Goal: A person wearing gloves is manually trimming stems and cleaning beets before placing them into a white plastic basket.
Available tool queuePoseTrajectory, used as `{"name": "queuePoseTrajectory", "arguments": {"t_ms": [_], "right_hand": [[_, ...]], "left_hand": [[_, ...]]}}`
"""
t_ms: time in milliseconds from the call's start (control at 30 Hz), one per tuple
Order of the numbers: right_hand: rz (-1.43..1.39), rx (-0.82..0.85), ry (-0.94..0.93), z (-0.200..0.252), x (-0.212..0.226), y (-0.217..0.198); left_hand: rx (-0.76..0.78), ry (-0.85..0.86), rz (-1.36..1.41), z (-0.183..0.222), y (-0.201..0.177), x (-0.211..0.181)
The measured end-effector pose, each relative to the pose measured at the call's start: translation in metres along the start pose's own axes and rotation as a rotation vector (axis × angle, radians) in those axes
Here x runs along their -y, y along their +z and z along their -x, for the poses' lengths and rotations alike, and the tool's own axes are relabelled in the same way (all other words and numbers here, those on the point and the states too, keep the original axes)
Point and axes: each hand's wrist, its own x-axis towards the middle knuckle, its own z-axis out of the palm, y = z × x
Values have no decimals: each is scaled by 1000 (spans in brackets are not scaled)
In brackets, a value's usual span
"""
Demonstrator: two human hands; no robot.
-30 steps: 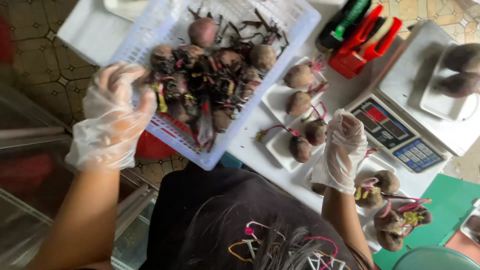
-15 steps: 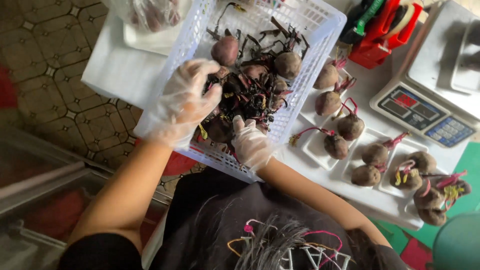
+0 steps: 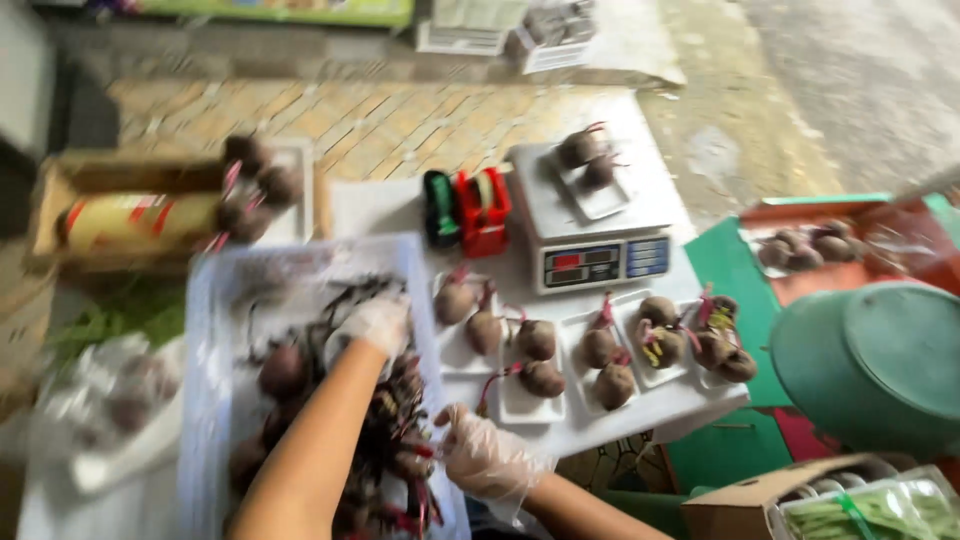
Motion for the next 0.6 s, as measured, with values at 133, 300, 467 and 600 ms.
{"name": "queuePoseTrajectory", "arguments": {"t_ms": [133, 300, 467, 600], "right_hand": [[-160, 252, 241, 10, 23, -36], [-580, 691, -238, -36, -69, 20], [-815, 579, 85, -38, -56, 29], [-964, 671, 39, 18, 27, -60]], "left_hand": [[65, 78, -220, -13, 1, 12], [-72, -125, 107, 55, -30, 32], [-373, -280, 1136, 78, 22, 92], [-360, 262, 2164, 89, 143, 209]]}}
